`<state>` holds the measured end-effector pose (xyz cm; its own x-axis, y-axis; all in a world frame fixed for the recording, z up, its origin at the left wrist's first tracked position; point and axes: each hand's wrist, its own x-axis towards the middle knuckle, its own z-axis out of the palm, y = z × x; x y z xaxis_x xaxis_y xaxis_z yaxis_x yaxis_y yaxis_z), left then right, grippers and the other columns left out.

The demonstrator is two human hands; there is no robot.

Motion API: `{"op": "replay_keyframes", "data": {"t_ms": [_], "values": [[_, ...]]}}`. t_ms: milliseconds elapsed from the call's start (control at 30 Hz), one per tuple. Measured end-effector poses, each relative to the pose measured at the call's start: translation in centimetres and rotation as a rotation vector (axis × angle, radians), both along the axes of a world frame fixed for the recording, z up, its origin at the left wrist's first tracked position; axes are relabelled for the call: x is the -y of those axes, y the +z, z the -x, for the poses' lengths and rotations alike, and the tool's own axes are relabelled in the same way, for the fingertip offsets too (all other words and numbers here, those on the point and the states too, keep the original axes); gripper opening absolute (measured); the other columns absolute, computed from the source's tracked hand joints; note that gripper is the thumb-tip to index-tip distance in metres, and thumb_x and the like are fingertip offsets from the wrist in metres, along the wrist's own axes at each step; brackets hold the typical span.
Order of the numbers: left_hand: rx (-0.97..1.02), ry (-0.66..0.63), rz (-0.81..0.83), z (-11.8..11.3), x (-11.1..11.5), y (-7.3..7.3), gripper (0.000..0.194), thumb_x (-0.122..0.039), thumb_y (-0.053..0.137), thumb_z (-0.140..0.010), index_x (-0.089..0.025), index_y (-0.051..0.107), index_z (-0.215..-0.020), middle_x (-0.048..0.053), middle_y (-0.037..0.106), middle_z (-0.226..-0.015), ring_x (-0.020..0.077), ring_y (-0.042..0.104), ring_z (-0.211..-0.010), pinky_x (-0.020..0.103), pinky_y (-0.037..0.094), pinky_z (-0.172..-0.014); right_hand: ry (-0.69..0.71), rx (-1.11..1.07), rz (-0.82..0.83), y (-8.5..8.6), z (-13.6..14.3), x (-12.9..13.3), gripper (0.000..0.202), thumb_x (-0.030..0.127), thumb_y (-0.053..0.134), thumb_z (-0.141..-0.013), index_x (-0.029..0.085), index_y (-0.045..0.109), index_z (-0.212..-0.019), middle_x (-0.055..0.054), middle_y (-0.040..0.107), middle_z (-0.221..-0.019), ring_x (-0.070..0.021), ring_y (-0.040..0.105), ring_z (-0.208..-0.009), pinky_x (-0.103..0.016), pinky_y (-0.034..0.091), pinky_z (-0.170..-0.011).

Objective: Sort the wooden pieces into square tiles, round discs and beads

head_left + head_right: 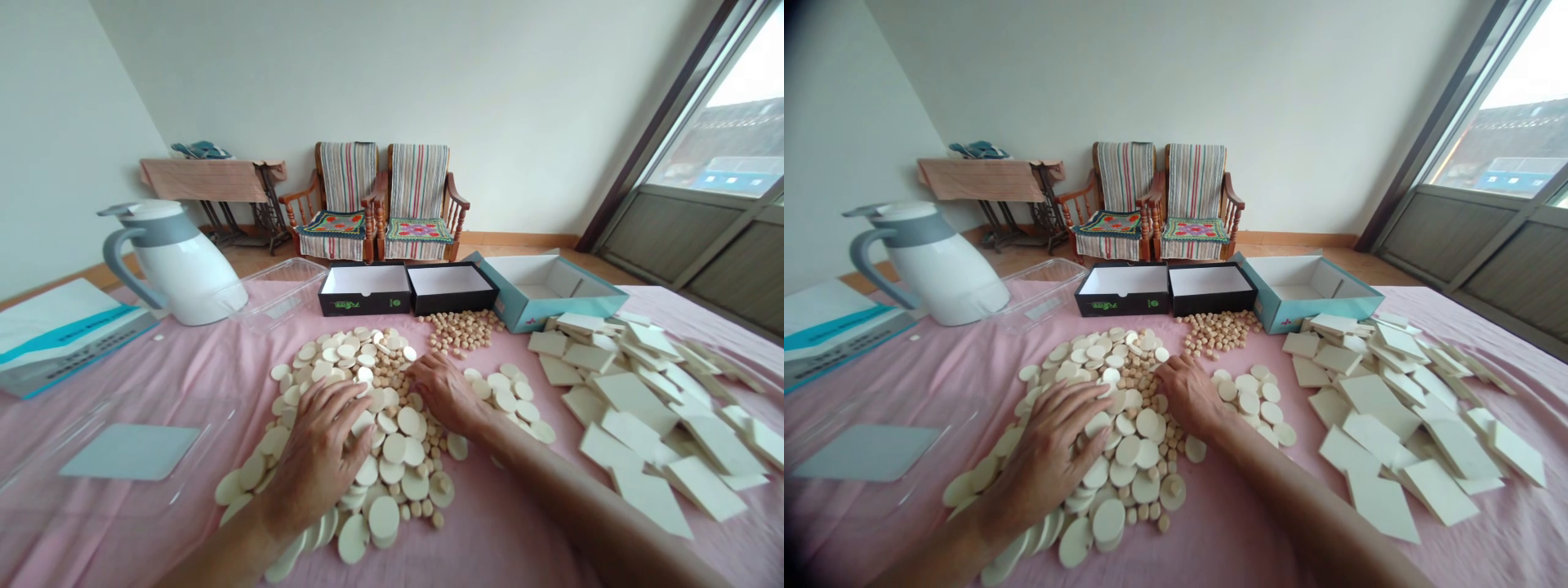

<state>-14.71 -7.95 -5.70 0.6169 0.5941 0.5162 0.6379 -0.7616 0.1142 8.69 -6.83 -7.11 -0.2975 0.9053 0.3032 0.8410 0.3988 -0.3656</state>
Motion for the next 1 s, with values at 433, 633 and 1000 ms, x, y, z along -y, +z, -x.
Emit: {"op": "replay_keyframes", "data": {"t_ms": [433,633,1000], "values": [[-0.005,0.000,-0.009,0.1,-0.1,-0.2,0.029,-0.023,0.054,-0.086,-0.022,0.059,-0.115,0.006,0.062,-0.120,0.0229,0.051,-0.117,0.049,0.032,-0.109,-0.280,-0.098,-0.184,0.0,-3.3,-1.3,0.028,0.005,0.043,-0.082,0.018,0.061,-0.098,-0.009,0.059,-0.098,-0.0214,0.052,-0.096,-0.031,0.041,-0.082],[-0.005,0.002,-0.005,0.0,0.0,0.0,0.029,-0.023,0.054,-0.086,-0.022,0.060,-0.114,0.005,0.062,-0.120,0.0227,0.052,-0.117,0.048,0.033,-0.109,-0.151,-0.027,0.045,-0.6,-2.6,-0.9,0.028,0.003,0.041,-0.080,0.016,0.064,-0.086,-0.007,0.063,-0.085,-0.0162,0.056,-0.078,-0.025,0.041,-0.071],[-0.011,0.003,0.010,0.0,0.1,0.0,0.029,-0.023,0.054,-0.087,-0.021,0.059,-0.115,0.006,0.061,-0.121,0.0228,0.051,-0.117,0.049,0.032,-0.108,-0.167,-0.004,0.036,0.8,-2.2,0.5,0.017,0.013,0.049,-0.083,0.015,0.065,-0.087,-0.009,0.062,-0.089,-0.0173,0.056,-0.082,-0.028,0.041,-0.074]]}}
